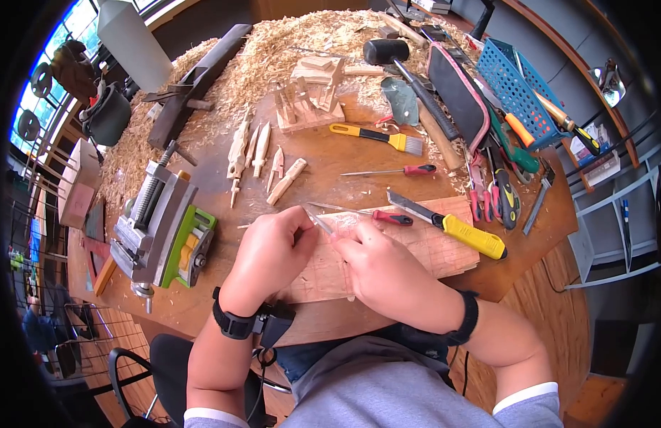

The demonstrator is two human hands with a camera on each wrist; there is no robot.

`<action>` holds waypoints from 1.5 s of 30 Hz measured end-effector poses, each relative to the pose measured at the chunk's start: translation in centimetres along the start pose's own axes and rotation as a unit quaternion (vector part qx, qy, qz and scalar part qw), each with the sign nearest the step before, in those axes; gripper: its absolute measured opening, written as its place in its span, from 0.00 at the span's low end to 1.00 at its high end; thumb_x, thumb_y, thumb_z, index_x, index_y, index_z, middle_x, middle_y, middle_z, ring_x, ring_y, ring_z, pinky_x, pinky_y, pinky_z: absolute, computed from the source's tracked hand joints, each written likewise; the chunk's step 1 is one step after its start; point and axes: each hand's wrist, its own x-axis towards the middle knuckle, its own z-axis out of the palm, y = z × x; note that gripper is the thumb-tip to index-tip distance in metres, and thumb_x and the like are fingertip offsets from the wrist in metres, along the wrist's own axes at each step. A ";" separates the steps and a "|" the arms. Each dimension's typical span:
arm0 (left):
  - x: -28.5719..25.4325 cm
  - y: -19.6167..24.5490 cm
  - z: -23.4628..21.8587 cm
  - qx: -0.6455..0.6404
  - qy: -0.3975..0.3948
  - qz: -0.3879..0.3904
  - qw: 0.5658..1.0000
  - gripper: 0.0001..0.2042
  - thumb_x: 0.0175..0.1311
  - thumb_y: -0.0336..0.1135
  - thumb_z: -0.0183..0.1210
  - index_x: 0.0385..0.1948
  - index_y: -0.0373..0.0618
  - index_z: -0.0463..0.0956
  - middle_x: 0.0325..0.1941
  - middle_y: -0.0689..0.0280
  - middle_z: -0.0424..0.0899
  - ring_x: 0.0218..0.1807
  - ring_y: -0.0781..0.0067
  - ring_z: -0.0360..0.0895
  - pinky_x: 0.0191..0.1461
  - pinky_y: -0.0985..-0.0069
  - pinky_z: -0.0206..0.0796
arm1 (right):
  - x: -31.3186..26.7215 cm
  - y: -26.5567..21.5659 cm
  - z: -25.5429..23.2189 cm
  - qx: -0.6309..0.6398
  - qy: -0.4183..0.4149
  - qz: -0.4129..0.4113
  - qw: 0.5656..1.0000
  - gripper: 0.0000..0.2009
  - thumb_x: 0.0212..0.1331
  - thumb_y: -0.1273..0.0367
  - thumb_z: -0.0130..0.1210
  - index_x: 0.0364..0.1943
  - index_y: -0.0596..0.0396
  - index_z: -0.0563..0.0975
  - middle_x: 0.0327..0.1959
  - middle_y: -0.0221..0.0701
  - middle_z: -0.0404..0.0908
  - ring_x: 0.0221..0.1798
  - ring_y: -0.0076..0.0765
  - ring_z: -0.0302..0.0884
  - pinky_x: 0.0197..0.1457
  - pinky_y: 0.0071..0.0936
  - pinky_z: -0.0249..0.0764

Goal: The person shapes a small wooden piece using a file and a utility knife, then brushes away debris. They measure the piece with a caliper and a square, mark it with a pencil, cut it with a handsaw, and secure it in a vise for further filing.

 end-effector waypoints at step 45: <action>-0.1 0.1 -0.6 -0.034 0.010 -0.004 0.999 0.05 0.60 0.28 0.60 0.29 0.36 0.77 0.22 0.49 0.80 0.25 0.49 0.81 0.30 0.64 0.70 | 0.0 -0.1 -0.9 0.004 -0.011 0.026 1.000 0.19 0.55 0.80 0.50 0.53 0.64 0.77 0.39 0.47 0.74 0.42 0.53 0.76 0.48 0.40 0.75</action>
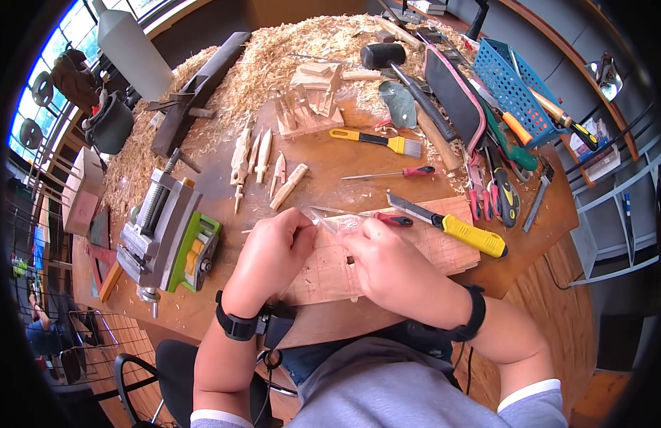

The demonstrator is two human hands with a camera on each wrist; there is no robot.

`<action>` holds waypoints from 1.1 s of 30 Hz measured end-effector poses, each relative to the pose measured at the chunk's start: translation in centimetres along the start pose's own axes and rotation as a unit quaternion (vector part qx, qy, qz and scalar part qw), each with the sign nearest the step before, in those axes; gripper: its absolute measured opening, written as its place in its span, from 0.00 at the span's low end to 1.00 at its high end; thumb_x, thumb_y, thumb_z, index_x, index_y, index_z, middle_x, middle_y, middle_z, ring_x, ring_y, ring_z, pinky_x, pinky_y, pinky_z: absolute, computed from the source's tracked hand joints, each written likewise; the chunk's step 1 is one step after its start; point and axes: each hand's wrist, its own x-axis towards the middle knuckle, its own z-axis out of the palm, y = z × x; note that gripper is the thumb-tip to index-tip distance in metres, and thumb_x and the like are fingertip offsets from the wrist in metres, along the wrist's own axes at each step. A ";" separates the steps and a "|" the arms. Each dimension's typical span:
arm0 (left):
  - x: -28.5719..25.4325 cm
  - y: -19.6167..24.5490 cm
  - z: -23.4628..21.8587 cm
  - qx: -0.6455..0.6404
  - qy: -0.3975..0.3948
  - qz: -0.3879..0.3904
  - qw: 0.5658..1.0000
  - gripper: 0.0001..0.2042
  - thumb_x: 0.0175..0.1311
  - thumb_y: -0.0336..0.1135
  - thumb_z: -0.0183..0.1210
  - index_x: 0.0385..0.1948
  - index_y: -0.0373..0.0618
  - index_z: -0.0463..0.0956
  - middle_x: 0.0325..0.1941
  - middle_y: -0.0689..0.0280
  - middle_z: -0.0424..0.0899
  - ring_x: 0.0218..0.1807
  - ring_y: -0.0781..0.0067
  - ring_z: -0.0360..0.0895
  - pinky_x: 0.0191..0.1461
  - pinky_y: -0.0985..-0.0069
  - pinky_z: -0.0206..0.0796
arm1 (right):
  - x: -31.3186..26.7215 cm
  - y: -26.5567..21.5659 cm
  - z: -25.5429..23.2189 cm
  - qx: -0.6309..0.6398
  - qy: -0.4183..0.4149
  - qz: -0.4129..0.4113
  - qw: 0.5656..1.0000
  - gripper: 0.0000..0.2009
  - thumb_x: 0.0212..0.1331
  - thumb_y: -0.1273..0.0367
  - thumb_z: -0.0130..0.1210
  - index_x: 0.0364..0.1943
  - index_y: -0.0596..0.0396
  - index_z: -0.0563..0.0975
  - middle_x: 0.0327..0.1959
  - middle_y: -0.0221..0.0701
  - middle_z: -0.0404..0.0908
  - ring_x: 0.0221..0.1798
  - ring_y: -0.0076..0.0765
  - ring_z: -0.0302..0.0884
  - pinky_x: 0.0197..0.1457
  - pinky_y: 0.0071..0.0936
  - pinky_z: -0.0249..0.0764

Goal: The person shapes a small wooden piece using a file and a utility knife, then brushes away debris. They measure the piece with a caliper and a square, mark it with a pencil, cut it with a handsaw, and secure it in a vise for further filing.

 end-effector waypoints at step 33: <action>-0.1 -0.7 -0.2 -0.057 -0.043 -0.037 0.997 0.04 0.64 0.26 0.57 0.33 0.34 0.76 0.23 0.59 0.82 0.26 0.70 0.81 0.33 0.72 0.72 | 2.3 2.0 1.2 0.040 0.101 -0.010 0.994 0.12 0.59 0.77 0.52 0.46 0.63 0.79 0.33 0.49 0.77 0.34 0.53 0.78 0.40 0.39 0.75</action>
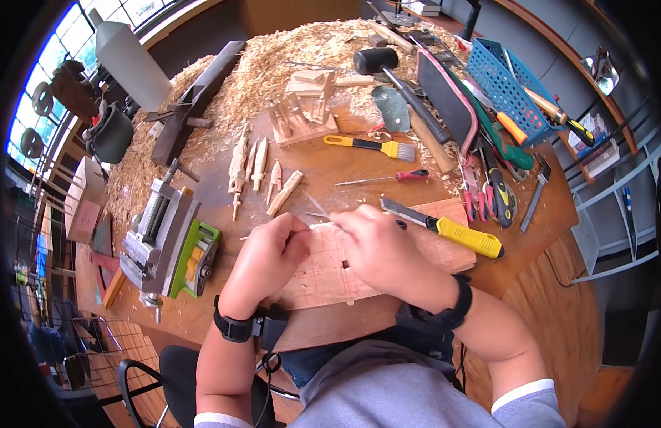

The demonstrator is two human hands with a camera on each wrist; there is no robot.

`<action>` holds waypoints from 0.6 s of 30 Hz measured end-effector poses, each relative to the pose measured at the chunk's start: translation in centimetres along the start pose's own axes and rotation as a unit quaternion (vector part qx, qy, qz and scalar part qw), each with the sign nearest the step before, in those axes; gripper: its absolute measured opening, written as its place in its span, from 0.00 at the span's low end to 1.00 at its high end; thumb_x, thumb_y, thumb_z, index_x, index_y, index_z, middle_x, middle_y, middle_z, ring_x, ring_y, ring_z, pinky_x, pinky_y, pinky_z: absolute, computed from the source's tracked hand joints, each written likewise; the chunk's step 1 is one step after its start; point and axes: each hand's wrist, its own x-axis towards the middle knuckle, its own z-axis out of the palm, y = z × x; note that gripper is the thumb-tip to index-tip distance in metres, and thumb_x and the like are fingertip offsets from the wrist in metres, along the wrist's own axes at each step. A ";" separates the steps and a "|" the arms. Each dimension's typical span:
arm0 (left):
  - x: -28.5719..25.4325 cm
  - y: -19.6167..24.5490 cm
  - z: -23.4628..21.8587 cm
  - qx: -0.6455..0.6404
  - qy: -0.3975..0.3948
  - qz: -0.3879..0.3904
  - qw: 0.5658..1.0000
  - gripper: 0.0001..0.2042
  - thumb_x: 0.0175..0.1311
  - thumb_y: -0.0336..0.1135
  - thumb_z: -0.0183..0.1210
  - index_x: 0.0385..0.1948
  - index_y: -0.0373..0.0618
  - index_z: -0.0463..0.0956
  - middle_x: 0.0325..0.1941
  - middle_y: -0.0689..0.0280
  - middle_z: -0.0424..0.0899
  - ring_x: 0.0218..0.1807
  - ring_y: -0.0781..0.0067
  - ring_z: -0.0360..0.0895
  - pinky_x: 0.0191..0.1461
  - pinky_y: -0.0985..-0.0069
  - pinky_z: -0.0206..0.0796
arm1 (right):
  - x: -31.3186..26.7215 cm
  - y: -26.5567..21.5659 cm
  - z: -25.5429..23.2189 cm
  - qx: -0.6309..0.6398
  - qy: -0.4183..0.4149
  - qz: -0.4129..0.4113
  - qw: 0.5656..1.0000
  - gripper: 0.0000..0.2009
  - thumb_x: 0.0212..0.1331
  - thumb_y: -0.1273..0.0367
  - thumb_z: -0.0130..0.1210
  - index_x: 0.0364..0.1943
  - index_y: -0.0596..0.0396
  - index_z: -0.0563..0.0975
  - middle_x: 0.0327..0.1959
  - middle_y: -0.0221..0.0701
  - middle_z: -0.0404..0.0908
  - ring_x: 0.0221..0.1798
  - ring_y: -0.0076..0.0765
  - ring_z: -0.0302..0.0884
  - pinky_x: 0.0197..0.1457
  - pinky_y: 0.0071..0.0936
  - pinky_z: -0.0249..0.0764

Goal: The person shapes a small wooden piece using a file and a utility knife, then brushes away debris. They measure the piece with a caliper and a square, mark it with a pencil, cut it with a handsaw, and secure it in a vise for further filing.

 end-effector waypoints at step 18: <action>-0.4 0.5 0.4 -0.223 -0.060 0.029 0.972 0.04 0.71 0.27 0.57 0.43 0.39 0.74 0.32 0.73 0.78 0.33 0.87 0.74 0.36 0.85 0.69 | 2.6 -0.8 -3.3 0.377 -0.023 0.203 0.903 0.07 0.69 0.68 0.55 0.39 0.59 0.77 0.27 0.20 0.74 0.24 0.11 0.67 0.25 0.16 0.66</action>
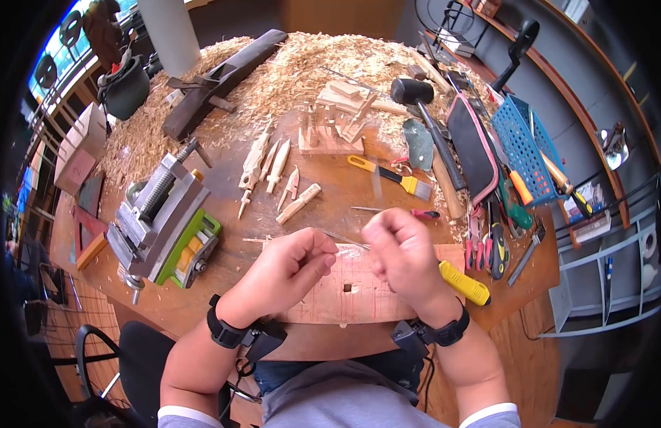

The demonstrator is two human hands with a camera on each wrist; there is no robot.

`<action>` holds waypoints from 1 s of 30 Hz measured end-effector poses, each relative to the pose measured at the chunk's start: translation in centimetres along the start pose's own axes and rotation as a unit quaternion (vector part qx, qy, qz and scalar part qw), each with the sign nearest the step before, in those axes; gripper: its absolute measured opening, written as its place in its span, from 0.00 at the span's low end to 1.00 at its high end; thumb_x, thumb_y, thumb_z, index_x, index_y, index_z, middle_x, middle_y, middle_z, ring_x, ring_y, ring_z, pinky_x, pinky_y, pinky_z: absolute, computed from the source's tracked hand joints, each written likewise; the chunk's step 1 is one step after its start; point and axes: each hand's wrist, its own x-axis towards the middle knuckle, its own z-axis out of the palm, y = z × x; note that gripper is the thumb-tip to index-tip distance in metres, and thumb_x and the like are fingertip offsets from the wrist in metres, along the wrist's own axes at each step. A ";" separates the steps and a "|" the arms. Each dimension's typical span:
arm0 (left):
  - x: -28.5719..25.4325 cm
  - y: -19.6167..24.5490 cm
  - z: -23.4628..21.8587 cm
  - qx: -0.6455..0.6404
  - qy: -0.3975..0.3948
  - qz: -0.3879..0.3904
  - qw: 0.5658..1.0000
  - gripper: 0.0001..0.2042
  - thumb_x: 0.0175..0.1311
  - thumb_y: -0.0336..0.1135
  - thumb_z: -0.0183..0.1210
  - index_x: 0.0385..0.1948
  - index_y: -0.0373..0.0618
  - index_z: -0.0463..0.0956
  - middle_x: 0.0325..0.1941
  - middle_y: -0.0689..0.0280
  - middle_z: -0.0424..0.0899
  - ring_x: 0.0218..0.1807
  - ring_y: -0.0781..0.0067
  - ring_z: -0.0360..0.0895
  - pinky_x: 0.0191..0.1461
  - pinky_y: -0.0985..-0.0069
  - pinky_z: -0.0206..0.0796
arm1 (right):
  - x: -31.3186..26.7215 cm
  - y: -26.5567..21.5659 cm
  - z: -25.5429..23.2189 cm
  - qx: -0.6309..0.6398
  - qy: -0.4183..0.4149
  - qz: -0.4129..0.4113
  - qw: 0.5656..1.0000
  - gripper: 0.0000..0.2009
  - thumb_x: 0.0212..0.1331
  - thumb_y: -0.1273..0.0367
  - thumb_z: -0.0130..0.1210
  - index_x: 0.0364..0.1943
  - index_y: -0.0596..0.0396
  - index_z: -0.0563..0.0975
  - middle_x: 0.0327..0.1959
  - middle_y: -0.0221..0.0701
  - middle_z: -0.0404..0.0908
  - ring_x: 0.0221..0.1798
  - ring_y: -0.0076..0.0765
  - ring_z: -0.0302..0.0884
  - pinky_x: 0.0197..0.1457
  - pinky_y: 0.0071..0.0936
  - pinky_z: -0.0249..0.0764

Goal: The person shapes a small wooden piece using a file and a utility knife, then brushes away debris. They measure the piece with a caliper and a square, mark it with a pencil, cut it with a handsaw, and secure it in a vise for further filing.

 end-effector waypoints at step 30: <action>0.4 -1.1 0.7 -0.306 0.011 0.012 0.952 0.08 0.66 0.23 0.61 0.45 0.39 0.74 0.41 0.69 0.82 0.42 0.84 0.80 0.43 0.84 0.73 | -1.1 0.9 0.0 0.052 -0.117 0.082 0.988 0.05 0.67 0.70 0.56 0.40 0.58 0.77 0.32 0.20 0.77 0.33 0.10 0.71 0.35 0.14 0.70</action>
